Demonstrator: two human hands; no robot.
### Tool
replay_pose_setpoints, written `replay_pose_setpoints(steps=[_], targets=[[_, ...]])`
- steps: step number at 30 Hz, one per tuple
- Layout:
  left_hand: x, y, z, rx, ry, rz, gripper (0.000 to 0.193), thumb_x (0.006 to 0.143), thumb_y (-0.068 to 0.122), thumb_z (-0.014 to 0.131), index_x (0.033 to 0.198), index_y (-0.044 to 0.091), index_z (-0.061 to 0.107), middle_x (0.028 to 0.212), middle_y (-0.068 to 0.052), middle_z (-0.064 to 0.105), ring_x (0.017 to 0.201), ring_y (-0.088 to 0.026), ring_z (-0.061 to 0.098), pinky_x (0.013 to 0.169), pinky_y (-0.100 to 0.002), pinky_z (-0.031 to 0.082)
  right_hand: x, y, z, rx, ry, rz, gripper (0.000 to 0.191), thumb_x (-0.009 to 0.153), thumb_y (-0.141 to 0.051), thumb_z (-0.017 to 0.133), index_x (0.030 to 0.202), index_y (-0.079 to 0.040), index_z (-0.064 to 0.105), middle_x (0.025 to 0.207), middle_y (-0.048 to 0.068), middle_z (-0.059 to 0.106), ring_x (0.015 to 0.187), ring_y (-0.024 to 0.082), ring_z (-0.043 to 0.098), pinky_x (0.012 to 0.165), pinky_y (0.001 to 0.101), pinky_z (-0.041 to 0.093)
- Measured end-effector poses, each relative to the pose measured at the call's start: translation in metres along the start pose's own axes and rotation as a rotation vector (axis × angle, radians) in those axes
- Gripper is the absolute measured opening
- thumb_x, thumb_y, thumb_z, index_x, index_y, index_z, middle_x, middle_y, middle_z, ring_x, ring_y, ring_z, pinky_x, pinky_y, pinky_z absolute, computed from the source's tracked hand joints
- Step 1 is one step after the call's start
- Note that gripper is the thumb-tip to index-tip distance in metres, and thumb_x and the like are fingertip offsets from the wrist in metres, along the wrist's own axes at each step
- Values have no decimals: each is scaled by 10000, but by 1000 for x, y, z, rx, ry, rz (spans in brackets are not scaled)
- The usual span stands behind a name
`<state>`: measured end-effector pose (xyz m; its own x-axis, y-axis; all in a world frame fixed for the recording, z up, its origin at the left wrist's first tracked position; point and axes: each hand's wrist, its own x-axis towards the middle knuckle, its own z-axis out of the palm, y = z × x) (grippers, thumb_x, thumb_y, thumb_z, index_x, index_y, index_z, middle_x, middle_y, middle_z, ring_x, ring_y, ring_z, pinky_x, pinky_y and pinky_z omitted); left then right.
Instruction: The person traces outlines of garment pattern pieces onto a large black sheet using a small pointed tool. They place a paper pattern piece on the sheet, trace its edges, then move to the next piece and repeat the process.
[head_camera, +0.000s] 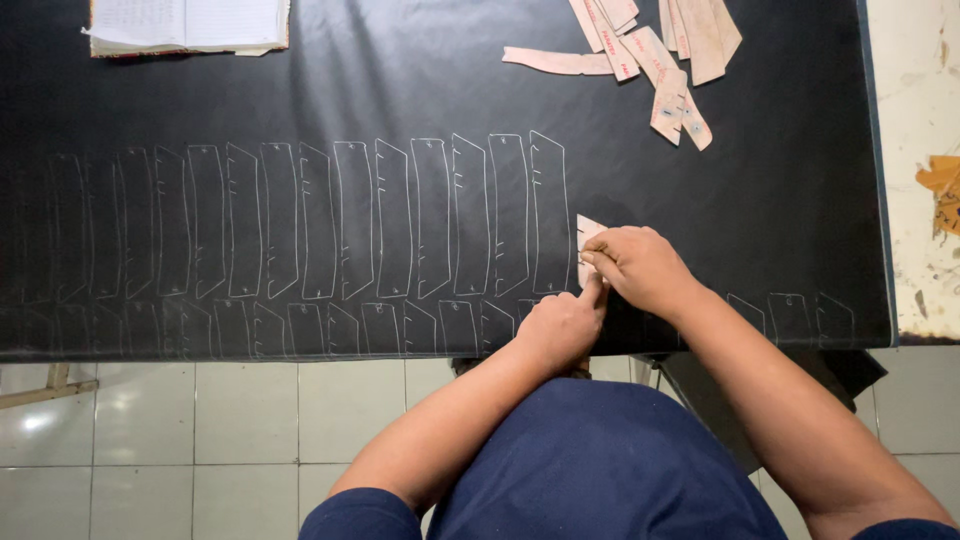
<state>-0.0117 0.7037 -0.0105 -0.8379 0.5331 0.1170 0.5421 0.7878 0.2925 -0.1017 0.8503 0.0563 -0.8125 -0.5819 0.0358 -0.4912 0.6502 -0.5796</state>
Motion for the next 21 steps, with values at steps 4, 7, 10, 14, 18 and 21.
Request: replay_pose_setpoints(steps=[4, 7, 10, 14, 18, 21], targets=[[-1, 0, -7, 1, 20, 0, 515, 809, 137, 617, 1277, -77, 600, 1342, -215, 579, 633, -250, 667, 551, -395, 583, 5, 0, 2, 56, -9, 48, 201, 923, -228, 659, 933, -54, 761, 866, 120, 744, 818, 326, 701, 735, 435, 540], [1, -1, -12, 8, -25, 5, 438, 851, 139, 588, 1245, -48, 620, 1368, -203, 573, 730, -244, 665, 620, -387, 570, 11, 3, 2, -24, 80, -68, 199, 940, -222, 662, 930, -48, 758, 865, 121, 744, 835, 332, 703, 763, 446, 530], [-2, -3, -16, -4, -40, 7, 425, 921, 141, 550, 1301, -39, 616, 1372, -173, 576, 964, -258, 635, 806, -411, 513, 13, 5, 1, -11, 62, -45, 200, 934, -226, 662, 925, -49, 755, 880, 124, 744, 839, 328, 707, 763, 433, 542], [-1, -4, -17, 117, 250, 9, 449, 890, 204, 533, 1290, 26, 629, 1307, -104, 591, 1320, -261, 541, 1137, -504, 351, 15, 7, -1, -16, -13, 62, 201, 937, -233, 660, 935, -62, 766, 888, 125, 751, 838, 328, 712, 760, 430, 551], [-1, -10, -17, 113, 223, 11, 428, 931, 194, 534, 1320, 46, 630, 1330, -83, 597, 1332, -231, 530, 1156, -513, 331, 20, 10, 2, 23, 18, 28, 199, 938, -229, 664, 951, -59, 765, 918, 118, 755, 862, 326, 713, 770, 430, 551], [1, -15, -18, 86, 205, 16, 373, 918, 185, 544, 1255, 95, 676, 1286, -40, 606, 1293, -189, 553, 1112, -466, 353, 24, 15, 3, -18, 77, -28, 193, 945, -224, 669, 967, -57, 762, 945, 110, 757, 891, 323, 712, 798, 434, 540]])
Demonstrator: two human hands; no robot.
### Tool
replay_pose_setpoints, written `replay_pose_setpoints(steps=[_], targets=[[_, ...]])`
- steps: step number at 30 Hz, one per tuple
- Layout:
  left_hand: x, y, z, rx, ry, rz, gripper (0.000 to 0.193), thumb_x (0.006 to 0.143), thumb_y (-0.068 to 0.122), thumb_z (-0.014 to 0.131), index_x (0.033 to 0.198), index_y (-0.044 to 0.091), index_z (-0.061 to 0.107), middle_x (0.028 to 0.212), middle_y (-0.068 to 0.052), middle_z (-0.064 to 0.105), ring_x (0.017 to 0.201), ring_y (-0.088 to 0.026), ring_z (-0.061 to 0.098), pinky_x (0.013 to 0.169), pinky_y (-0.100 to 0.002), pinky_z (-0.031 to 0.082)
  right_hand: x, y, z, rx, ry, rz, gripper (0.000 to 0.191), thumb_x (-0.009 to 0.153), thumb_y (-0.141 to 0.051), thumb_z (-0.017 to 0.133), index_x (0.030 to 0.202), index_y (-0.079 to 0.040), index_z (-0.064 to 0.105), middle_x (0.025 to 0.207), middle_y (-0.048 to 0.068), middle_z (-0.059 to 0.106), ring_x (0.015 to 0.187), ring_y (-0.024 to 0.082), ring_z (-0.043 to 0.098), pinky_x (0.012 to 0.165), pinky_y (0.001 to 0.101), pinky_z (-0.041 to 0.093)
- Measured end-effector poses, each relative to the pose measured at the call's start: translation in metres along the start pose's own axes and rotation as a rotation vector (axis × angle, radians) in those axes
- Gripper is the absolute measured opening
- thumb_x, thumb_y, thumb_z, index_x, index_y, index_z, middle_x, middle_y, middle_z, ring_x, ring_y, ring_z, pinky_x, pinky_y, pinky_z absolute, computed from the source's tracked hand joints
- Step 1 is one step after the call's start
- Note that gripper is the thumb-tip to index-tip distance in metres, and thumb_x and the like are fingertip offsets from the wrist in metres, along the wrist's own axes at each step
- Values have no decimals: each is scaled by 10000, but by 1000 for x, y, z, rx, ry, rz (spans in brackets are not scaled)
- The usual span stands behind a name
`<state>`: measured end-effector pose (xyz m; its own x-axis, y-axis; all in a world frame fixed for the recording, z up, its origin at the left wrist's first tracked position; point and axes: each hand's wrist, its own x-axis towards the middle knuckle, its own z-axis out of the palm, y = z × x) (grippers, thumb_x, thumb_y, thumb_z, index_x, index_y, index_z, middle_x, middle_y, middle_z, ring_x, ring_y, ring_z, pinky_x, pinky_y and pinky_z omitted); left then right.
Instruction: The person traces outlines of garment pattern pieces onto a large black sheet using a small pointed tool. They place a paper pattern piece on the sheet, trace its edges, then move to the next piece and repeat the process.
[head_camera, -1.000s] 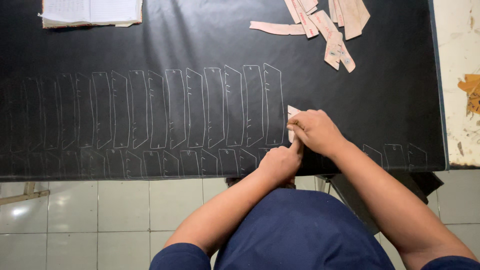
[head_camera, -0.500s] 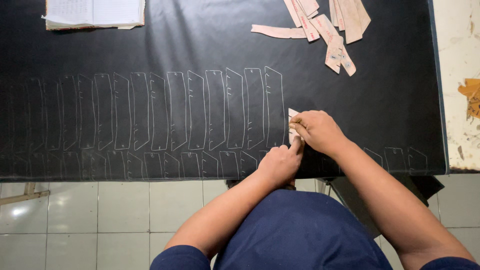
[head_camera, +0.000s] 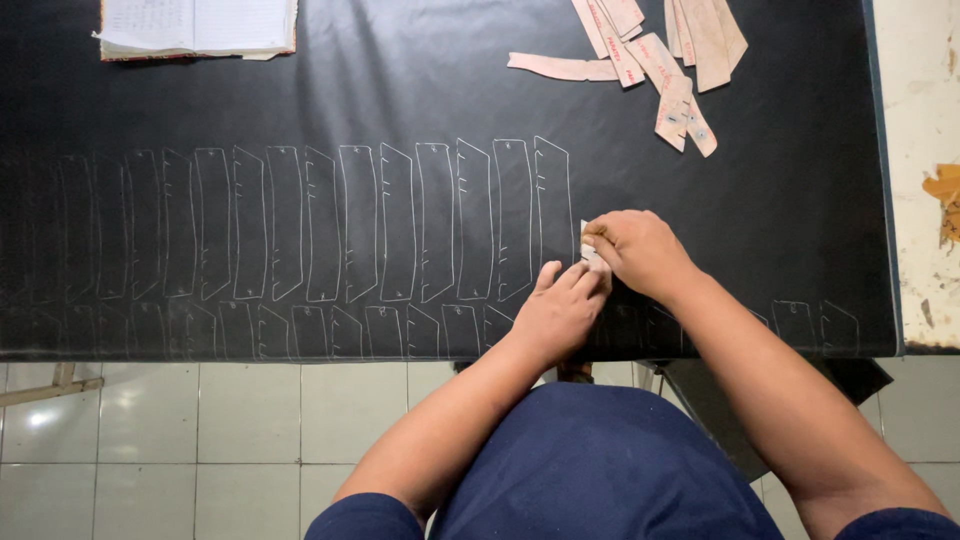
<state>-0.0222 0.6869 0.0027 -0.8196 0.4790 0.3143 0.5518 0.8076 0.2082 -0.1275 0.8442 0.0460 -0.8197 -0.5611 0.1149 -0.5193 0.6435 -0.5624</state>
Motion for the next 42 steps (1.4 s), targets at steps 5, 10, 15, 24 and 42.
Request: replay_pose_setpoints(steps=[5, 10, 15, 24, 42], targets=[[6, -13, 0, -146, -45, 3, 225, 907, 175, 581, 1077, 181, 728, 1177, 12, 611, 1153, -138, 587, 983, -397, 382, 1, 3, 3, -30, 62, -5, 174, 942, -208, 678, 967, -58, 762, 946, 98, 759, 899, 314, 707, 828, 437, 524], [12, -21, 8, -211, 12, -43, 211, 865, 138, 600, 1026, 194, 724, 1171, 19, 626, 1045, -143, 625, 921, -367, 394, -1, -1, 1, -56, 77, -8, 151, 935, -192, 678, 936, -61, 754, 911, 89, 757, 870, 309, 707, 801, 446, 517], [21, -36, 17, -238, 38, -61, 187, 875, 123, 619, 1026, 167, 720, 1135, 86, 669, 943, -113, 668, 905, -352, 411, 5, -4, -5, 44, 22, 103, 150, 932, -191, 669, 955, -69, 754, 898, 113, 742, 842, 324, 710, 759, 423, 548], [23, -42, 18, -212, -50, -93, 141, 854, 145, 666, 958, 173, 756, 1210, 88, 667, 1150, -156, 598, 960, -396, 414, 16, 1, -4, 36, 60, 42, 153, 948, -189, 671, 957, -58, 750, 928, 121, 743, 873, 328, 707, 784, 418, 550], [26, -46, 5, -306, -55, -233, 143, 848, 282, 736, 975, 306, 798, 1308, 105, 642, 1398, -258, 444, 1151, -590, 220, -30, 17, -16, -12, 131, 89, 180, 972, -201, 656, 1004, -52, 753, 988, 113, 746, 941, 322, 703, 846, 418, 538]])
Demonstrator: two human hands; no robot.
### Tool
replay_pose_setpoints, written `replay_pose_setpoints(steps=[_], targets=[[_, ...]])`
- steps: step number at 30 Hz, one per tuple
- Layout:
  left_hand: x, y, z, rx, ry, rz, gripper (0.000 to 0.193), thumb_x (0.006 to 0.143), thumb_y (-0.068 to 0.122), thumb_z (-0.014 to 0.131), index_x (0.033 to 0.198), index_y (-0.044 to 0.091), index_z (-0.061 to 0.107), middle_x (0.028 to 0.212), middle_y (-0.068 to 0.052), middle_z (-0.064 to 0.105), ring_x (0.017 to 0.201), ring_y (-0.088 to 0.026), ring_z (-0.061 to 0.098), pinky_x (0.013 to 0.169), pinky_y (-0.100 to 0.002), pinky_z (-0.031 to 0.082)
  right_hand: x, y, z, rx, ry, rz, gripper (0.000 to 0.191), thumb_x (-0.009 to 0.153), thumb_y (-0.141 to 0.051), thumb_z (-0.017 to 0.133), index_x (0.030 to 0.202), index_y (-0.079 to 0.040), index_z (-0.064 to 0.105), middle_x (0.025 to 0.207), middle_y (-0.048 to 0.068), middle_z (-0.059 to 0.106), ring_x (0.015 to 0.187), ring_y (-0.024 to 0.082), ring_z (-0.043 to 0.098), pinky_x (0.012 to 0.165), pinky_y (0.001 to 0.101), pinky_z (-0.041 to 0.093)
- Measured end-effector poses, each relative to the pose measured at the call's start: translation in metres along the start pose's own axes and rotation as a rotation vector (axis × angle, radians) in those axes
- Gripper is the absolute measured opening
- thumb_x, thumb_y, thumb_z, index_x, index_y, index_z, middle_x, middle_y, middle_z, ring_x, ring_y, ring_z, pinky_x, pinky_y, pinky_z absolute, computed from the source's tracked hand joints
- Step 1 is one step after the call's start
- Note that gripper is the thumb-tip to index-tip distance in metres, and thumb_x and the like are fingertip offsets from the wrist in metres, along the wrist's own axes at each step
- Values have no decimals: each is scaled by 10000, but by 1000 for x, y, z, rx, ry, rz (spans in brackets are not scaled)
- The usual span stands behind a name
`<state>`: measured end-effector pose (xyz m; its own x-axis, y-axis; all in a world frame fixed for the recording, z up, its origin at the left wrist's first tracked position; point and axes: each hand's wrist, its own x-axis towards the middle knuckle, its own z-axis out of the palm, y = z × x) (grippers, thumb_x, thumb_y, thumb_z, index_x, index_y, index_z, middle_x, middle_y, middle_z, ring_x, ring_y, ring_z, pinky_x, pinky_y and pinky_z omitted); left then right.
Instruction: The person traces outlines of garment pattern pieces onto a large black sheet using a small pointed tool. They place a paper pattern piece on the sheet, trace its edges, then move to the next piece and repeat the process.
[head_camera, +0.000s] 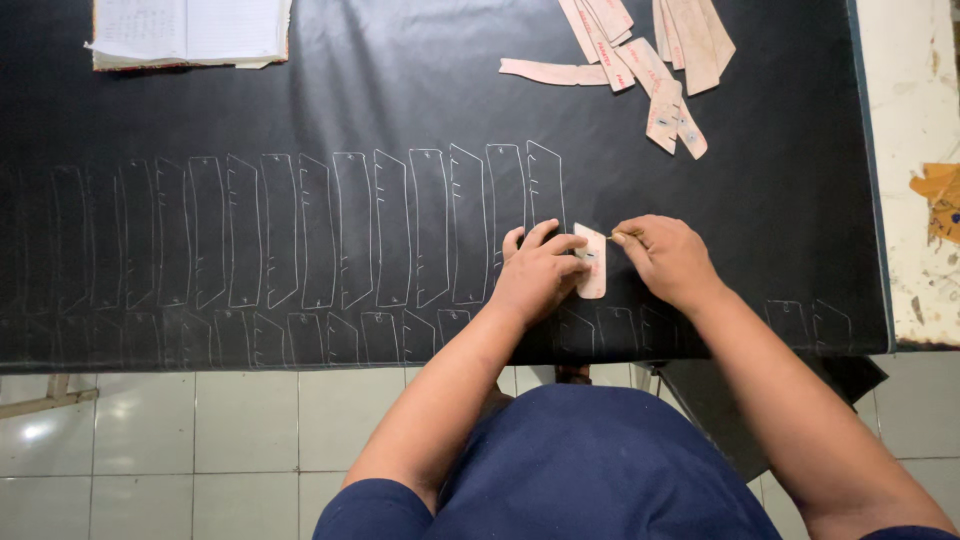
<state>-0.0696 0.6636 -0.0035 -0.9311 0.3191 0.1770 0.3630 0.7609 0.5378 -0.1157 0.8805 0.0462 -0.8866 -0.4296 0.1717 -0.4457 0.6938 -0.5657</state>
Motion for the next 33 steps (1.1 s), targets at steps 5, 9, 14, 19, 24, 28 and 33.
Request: replay_pose_setpoints(steps=[5, 9, 14, 19, 24, 28, 33], targets=[[1, 1, -1, 7, -25, -16, 125, 823, 271, 753, 942, 264, 789, 1303, 106, 653, 1400, -254, 446, 1150, -587, 219, -24, -3, 1, -17, -44, -42, 152, 954, -187, 657, 1012, -82, 751, 1002, 83, 745, 950, 288, 685, 863, 407, 504], [1, -2, -1, -20, -7, -16, 110, 817, 282, 769, 917, 235, 781, 1289, 110, 666, 1407, -251, 451, 1166, -578, 221, -50, -9, 3, -13, -99, -68, 126, 940, -173, 663, 1011, -99, 735, 967, 66, 731, 941, 273, 669, 856, 404, 486], [0, -3, 3, -44, 11, -9, 119, 821, 298, 772, 922, 237, 790, 1283, 102, 664, 1403, -258, 450, 1166, -582, 204, -63, -17, 5, 7, -80, -102, 102, 928, -173, 674, 988, -104, 719, 923, 48, 717, 888, 260, 660, 829, 396, 478], [0, -5, 5, -46, 10, -5, 113, 830, 292, 767, 927, 239, 797, 1292, 102, 666, 1408, -255, 447, 1172, -580, 192, -62, -24, 7, 18, -40, -168, 112, 910, -166, 691, 991, -89, 705, 922, 55, 706, 892, 261, 664, 822, 398, 474], [-2, -5, 6, -58, 12, -7, 124, 821, 292, 769, 930, 241, 800, 1291, 102, 668, 1406, -253, 448, 1171, -581, 194, -60, -29, 7, 20, -37, -201, 121, 914, -170, 705, 992, -77, 698, 907, 70, 695, 887, 273, 658, 832, 409, 476], [-2, -6, 7, -59, 22, -8, 117, 823, 294, 775, 923, 237, 801, 1288, 107, 672, 1405, -246, 453, 1171, -579, 197, -60, -34, 13, 31, -77, -217, 117, 897, -142, 704, 994, -77, 696, 892, 81, 685, 875, 284, 651, 822, 408, 480], [-2, -6, 8, -52, 42, 6, 116, 822, 299, 775, 917, 236, 798, 1282, 110, 674, 1399, -244, 459, 1167, -577, 203, -58, -40, 23, 101, -19, -200, 117, 910, -124, 680, 1018, -81, 688, 935, 78, 696, 910, 279, 660, 835, 403, 486]])
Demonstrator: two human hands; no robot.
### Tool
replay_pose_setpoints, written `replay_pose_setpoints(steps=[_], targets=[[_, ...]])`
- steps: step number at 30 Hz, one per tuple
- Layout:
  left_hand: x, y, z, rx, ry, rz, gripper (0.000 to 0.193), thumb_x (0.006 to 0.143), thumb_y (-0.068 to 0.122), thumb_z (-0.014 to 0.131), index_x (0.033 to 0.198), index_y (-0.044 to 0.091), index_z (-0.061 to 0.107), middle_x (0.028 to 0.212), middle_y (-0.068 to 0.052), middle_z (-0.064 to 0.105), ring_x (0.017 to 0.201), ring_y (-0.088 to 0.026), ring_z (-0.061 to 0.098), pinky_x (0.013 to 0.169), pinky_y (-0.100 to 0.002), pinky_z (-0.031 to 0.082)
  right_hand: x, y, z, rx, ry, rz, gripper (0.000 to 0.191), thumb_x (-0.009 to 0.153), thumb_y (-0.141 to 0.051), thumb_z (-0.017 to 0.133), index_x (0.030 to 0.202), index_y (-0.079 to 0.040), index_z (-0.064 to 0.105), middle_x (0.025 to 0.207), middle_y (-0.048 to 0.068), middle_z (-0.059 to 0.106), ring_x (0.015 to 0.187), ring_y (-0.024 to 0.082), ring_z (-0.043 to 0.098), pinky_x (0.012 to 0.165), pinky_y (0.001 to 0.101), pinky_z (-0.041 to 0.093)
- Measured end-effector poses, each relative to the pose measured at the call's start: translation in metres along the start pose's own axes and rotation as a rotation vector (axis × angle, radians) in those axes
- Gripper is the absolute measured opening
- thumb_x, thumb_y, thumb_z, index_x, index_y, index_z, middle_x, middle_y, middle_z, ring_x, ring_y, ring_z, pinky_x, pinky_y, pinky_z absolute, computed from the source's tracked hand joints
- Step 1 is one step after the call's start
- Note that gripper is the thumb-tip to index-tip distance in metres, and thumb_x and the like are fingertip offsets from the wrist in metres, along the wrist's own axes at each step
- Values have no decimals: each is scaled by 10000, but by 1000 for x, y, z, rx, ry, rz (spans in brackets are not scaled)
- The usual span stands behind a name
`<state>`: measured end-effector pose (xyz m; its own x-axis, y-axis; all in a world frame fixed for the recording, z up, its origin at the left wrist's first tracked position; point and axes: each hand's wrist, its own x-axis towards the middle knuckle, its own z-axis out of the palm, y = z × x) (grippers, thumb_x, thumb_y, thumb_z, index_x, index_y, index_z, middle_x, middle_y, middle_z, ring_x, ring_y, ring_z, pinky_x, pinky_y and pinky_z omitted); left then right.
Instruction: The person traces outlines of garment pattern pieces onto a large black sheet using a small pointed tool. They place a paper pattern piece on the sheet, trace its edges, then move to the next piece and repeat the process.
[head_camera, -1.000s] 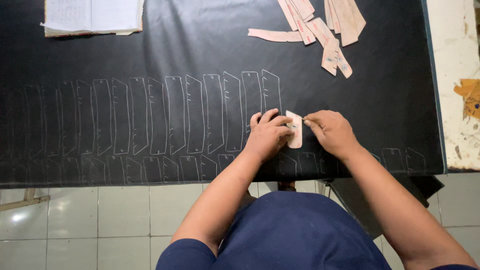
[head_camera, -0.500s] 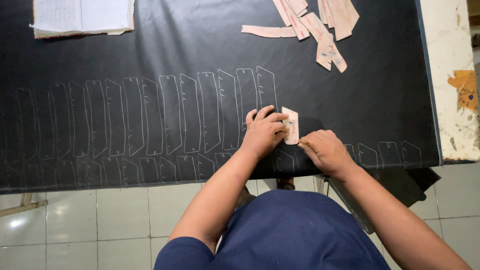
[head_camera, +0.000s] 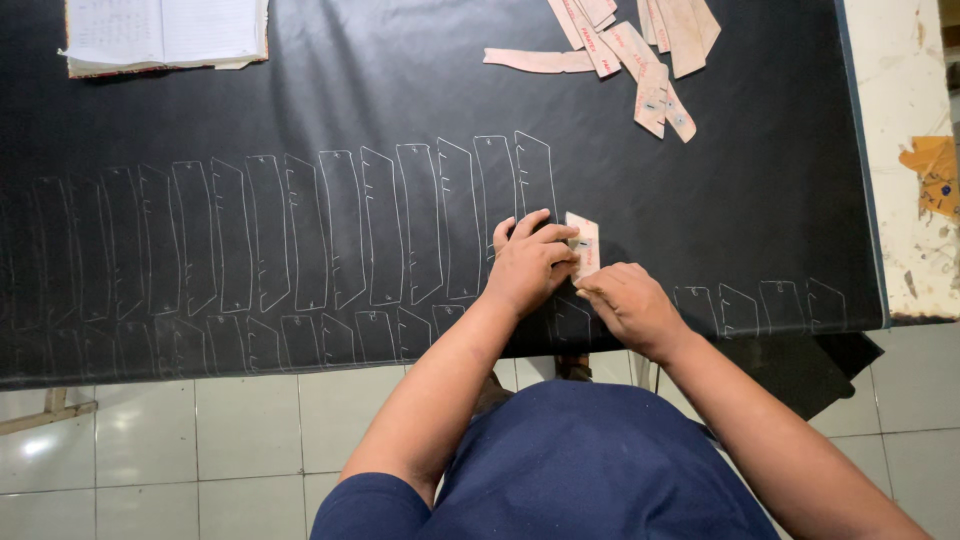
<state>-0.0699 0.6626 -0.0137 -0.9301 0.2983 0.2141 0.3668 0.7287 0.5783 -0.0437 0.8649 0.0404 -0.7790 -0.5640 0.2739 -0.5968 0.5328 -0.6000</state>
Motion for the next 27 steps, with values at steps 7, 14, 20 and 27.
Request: replay_pose_setpoints(steps=[7, 14, 20, 27], targets=[[1, -1, -1, -7, -20, -13, 138, 802, 295, 790, 916, 218, 781, 1285, 105, 668, 1403, -249, 453, 1164, -580, 203, 5, 7, -1, 8, 88, 150, 105, 947, -137, 670, 1008, -68, 720, 984, 97, 719, 929, 287, 669, 846, 393, 520], [1, 3, -4, -7, -20, -26, 129, 805, 291, 795, 907, 217, 767, 1301, 110, 661, 1411, -240, 452, 1174, -574, 209, 15, 26, -8, 125, 163, 335, 164, 970, -137, 666, 1058, -22, 743, 1009, 115, 748, 914, 268, 727, 815, 354, 558], [-1, 6, -4, 11, -41, -44, 114, 822, 272, 780, 918, 211, 771, 1315, 99, 651, 1424, -244, 438, 1183, -595, 188, 16, 29, -4, 76, 138, 275, 145, 969, -125, 665, 1035, -21, 742, 991, 113, 739, 919, 289, 709, 831, 368, 543], [-3, 17, -6, 67, -31, -38, 124, 832, 248, 768, 941, 189, 765, 1332, 61, 648, 1398, -252, 450, 1147, -571, 231, 17, 37, 0, 124, 203, 300, 136, 980, -137, 659, 995, -14, 715, 958, 135, 723, 888, 279, 703, 805, 375, 543]])
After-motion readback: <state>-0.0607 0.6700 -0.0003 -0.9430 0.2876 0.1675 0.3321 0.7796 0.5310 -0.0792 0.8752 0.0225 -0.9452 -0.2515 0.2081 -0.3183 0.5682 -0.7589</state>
